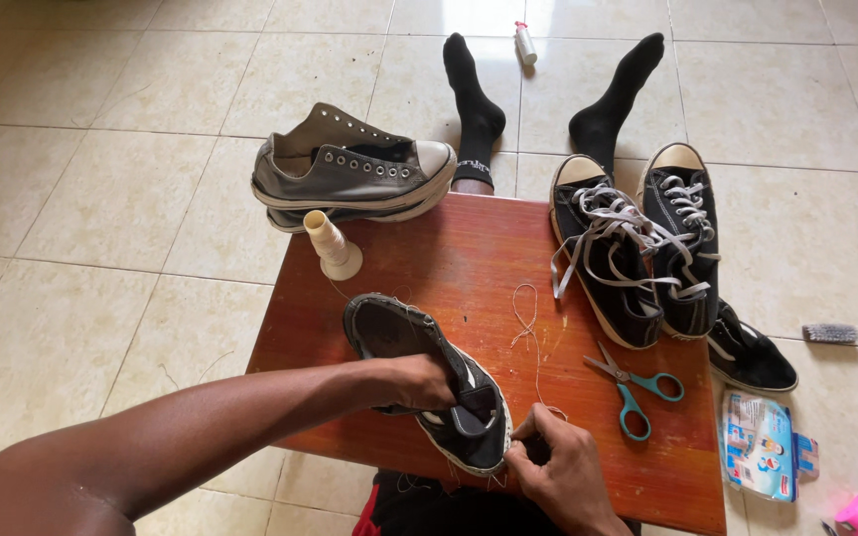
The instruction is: The person sews the sole of a black sneaker by hand using a needle and thread, pulling the thread through the material and tying knots.
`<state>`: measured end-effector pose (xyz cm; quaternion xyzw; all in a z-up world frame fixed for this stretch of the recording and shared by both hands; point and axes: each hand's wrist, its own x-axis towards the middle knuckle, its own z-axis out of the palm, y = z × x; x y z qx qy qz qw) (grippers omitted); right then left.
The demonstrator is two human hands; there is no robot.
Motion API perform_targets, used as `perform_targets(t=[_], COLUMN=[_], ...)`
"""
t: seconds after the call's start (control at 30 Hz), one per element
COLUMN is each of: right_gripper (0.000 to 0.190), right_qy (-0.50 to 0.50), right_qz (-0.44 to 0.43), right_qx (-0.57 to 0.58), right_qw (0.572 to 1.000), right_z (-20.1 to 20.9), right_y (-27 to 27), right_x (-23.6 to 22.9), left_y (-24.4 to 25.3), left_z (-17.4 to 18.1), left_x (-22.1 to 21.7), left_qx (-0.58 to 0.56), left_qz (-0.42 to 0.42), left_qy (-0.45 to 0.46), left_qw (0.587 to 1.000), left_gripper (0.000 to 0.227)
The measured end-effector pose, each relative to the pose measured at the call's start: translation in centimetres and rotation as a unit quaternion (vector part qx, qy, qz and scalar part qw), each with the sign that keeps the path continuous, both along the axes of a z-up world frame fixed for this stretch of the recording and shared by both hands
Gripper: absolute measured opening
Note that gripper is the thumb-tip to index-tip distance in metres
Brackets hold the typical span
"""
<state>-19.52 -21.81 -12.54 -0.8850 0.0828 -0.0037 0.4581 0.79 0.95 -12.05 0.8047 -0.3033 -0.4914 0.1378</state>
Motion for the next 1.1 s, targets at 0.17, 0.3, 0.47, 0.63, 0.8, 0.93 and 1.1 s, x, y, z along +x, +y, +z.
perform_targets(t=[0.17,0.3,0.47,0.63,0.8,0.93,1.1], right_gripper=[0.012,0.015,0.015,0.012,0.019,0.023,0.041], right_qy=[0.000,0.008,0.014,0.028,0.131,0.128,0.241], right_qz=[0.001,-0.008,-0.021,-0.034,0.051,0.189,0.273], right_qx=[0.017,0.020,0.007,-0.003,-0.072,-0.082,-0.128], right_qw=[1.000,1.000,1.000,0.999,0.988,0.970,0.922], right_z=[-0.1,-0.3,0.6,1.0,0.3,0.1,3.3], right_y=[-0.3,-0.2,0.4,0.5,-1.4,-3.5,-3.6], right_x=[0.3,0.2,0.4,0.2,-0.2,-0.1,1.6], left_y=[0.6,-0.5,-1.0,-0.6,1.9,1.6,1.6], left_z=[-5.8,0.1,4.4,3.4,-4.5,4.9,6.0], left_x=[1.2,0.3,0.3,0.5,0.4,-1.2,-1.5], left_qx=[0.076,0.139,0.172,0.161,0.022,-0.055,-0.083], left_qz=[-0.067,-0.044,-0.037,-0.042,-0.068,-0.017,0.003], left_qy=[-0.021,0.004,0.030,0.032,-0.084,-0.146,-0.173], left_qw=[0.995,0.989,0.984,0.986,0.994,0.988,0.981], left_gripper=[0.045,0.050,0.037,0.028,0.038,0.027,0.023])
